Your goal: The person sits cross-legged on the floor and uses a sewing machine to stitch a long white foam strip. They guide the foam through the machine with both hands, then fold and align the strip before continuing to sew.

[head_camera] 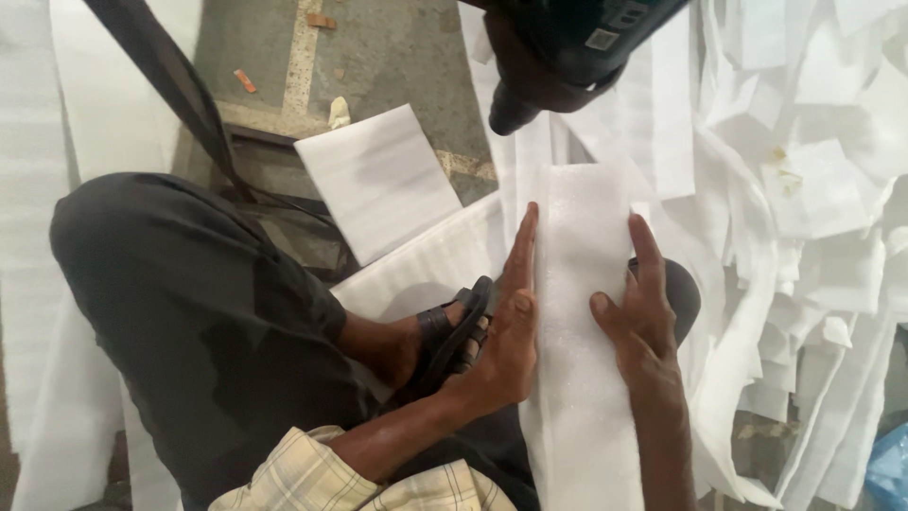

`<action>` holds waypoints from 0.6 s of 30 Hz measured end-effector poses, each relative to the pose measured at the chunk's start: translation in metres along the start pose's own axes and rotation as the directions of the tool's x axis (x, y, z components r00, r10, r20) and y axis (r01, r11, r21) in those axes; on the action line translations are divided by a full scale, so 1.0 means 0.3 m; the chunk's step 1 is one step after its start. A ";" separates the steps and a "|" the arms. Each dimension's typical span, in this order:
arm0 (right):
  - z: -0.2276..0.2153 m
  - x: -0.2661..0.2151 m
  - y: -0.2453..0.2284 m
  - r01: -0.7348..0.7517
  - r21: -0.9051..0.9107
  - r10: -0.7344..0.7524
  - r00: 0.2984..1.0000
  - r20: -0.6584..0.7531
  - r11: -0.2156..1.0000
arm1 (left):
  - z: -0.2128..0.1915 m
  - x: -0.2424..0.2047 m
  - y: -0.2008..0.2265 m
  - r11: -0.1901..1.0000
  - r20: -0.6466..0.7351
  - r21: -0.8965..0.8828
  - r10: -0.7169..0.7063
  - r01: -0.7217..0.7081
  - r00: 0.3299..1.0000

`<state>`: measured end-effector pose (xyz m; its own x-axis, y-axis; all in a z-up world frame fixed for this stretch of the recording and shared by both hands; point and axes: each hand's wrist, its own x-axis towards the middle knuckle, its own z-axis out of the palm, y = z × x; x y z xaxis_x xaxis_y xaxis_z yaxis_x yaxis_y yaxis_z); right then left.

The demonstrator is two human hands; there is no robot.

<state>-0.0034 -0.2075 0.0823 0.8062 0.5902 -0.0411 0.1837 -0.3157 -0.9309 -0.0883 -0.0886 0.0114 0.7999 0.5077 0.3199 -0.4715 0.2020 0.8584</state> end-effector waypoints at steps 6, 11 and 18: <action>0.114 0.157 -0.046 0.124 -0.188 -0.106 0.989 0.103 0.974 | -0.073 0.034 -0.014 0.998 -0.145 -0.048 0.027 -0.035 0.989; 0.213 0.234 -0.072 0.124 -0.079 -0.098 0.956 0.276 0.989 | -0.145 0.080 -0.026 0.989 -0.321 -0.119 0.046 -0.089 0.946; 0.183 0.166 -0.096 0.098 -0.232 -0.020 0.948 0.318 0.968 | -0.096 -0.026 -0.032 0.999 -0.325 -0.030 -0.050 0.043 0.944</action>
<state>0.0006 -0.1283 0.0872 0.5813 0.8022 -0.1363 0.3869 -0.4199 -0.8210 -0.1007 -0.0704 -0.0107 0.6587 0.7413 0.1289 -0.4481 0.2488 0.8586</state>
